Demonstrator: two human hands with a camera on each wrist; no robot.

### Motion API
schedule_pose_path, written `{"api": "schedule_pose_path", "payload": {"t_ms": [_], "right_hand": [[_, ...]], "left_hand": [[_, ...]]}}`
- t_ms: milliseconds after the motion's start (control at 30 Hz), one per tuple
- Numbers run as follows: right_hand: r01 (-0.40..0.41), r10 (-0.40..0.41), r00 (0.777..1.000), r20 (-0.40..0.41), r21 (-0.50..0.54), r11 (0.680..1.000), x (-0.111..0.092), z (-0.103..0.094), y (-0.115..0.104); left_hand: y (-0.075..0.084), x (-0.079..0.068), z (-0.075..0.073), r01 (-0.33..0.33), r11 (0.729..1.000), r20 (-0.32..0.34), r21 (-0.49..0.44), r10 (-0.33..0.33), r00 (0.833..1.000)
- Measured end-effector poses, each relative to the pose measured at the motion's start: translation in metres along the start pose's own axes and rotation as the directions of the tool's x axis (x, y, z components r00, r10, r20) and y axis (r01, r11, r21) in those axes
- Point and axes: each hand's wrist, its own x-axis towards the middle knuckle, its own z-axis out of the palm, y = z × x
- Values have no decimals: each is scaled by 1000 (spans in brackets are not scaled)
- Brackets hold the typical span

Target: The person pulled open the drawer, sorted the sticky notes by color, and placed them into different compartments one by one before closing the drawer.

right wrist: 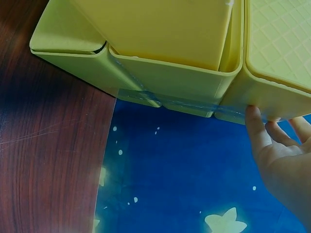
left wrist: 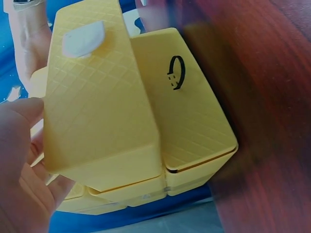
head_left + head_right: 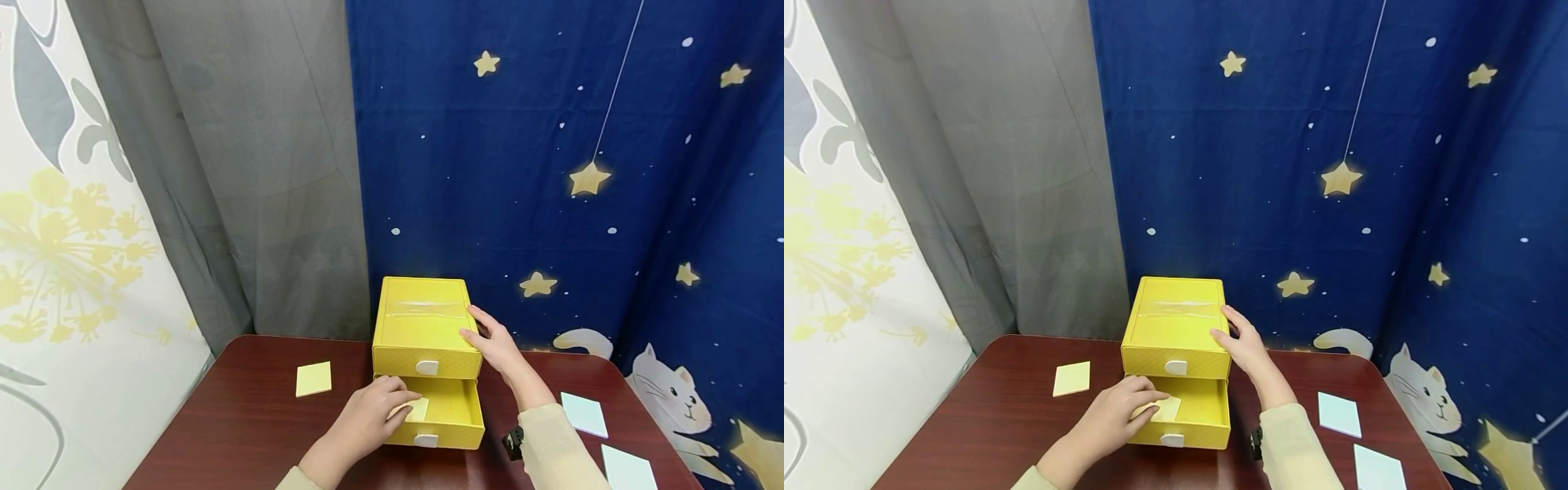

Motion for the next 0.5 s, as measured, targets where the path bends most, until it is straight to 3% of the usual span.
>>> {"api": "schedule_pose_path", "payload": {"t_ms": [267, 500], "right_hand": [[-3, 3, 1000, -8, 4, 1000, 2, 0, 2], [-10, 10, 1000, 10, 3, 1000, -1, -1, -3]], "left_hand": [[-3, -13, 2, -40, 999, -128, -31, 36, 991], [-6, -26, 2, -36, 999, -199, -34, 28, 980]]}}
